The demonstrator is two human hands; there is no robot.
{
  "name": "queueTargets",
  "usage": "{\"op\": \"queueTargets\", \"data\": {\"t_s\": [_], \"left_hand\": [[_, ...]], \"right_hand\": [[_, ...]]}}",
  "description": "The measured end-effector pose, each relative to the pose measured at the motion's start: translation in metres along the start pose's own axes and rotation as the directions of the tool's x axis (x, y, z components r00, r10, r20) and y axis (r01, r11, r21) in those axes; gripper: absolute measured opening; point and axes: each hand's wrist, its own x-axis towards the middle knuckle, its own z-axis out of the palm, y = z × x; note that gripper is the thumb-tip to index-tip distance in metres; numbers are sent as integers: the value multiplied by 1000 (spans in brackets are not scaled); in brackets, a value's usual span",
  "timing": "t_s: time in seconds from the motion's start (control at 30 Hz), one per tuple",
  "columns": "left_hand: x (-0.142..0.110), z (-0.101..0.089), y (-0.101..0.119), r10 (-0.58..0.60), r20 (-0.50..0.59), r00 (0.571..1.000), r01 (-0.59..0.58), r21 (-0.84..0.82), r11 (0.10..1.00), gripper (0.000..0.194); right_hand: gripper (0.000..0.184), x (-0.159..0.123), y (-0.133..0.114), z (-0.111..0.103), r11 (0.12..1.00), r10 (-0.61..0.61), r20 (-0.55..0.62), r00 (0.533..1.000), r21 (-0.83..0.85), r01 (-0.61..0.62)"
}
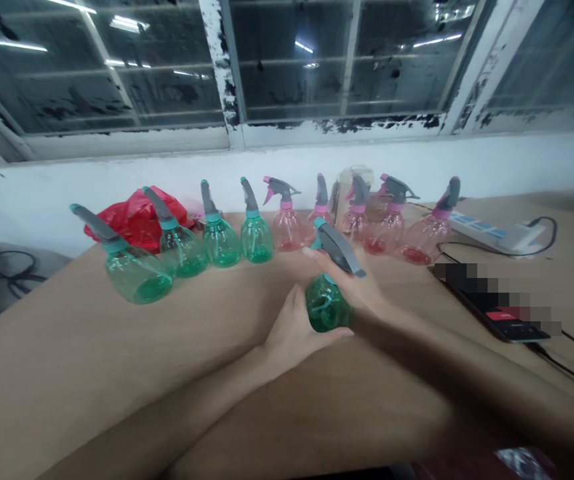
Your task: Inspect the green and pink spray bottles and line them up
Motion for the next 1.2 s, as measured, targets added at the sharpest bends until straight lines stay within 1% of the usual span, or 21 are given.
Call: {"op": "queueTargets", "data": {"t_s": [0.17,0.3,0.47,0.57,0.73,0.93,1.03,1.2], "left_hand": [[0,1,-2,-13,-10,1000,14,17,1000,80],[0,1,-2,-16,-5,1000,16,26,1000,81],[0,1,-3,-21,-3,1000,21,30,999,78],[0,0,-2,-10,-1,1000,10,35,999,78],[1,0,-2,7,1,1000,-7,24,1000,78],[1,0,-1,31,4,1000,-31,19,999,77],[0,0,0,16,-8,1000,-15,6,1000,76],[0,-1,0,33,14,999,-33,-4,999,80]], "right_hand": [[24,-2,3,1,999,13,-15,1000,47,-12],[22,-4,4,1,999,29,-17,999,40,-28],[24,-3,6,2,998,39,-6,999,59,-39],[24,-3,9,2,997,35,1,999,66,-35],[24,-4,14,2,998,38,-19,999,59,-37],[21,-3,11,0,998,25,27,999,51,-27],[18,-2,7,-2,998,43,39,998,43,-45],[18,-2,3,-10,998,63,108,992,4,-64]]}}
